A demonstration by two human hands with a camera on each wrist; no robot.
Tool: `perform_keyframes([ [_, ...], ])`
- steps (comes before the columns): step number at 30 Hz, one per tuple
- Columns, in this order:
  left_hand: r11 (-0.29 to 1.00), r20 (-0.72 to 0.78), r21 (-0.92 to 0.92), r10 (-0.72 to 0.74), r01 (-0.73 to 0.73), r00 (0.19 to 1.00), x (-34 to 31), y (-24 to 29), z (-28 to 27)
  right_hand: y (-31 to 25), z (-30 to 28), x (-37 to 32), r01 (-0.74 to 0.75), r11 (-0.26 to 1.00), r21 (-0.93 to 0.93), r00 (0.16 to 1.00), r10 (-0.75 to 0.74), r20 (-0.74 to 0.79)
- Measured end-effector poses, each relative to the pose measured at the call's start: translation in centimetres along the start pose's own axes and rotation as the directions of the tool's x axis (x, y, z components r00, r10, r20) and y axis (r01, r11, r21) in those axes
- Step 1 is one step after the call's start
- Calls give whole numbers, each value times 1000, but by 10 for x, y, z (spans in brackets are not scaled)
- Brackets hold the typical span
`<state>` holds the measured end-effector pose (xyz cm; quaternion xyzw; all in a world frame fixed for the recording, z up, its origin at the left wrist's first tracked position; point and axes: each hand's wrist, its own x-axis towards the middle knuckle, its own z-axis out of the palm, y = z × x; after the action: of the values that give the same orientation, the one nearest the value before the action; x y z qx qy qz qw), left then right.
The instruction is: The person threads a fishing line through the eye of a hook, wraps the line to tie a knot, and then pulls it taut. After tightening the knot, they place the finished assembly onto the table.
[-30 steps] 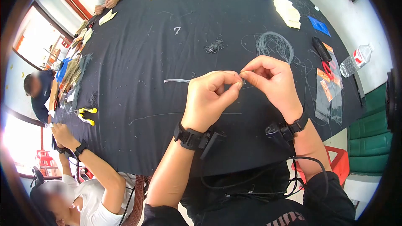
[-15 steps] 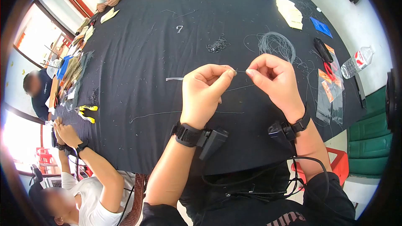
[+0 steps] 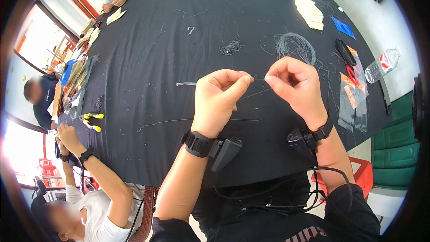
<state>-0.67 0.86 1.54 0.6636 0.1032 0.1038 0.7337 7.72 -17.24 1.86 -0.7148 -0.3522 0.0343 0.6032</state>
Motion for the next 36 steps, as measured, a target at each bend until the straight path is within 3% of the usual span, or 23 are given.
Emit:
perform_keyframes([
  [5, 1000, -17, -4, 3, -3, 1000, 0, 0, -1, 3, 2, 2, 36, 999, -6, 999, -37, -20],
  [8, 1000, -13, 6, 6, -6, 1000, 0, 0, 0, 8, 5, 3, -10, 996, 88, 998, 16, -64],
  [17, 997, -11, 82, -4, 5, 1000, -2, 1, 4, 2, 9, 1, -62, 997, 56, 998, 60, 37],
  [36, 999, 2, 25, 26, -26, 1000, -2, -2, 4, 2, 11, 0, -55, 998, -6, 998, 55, -18],
])
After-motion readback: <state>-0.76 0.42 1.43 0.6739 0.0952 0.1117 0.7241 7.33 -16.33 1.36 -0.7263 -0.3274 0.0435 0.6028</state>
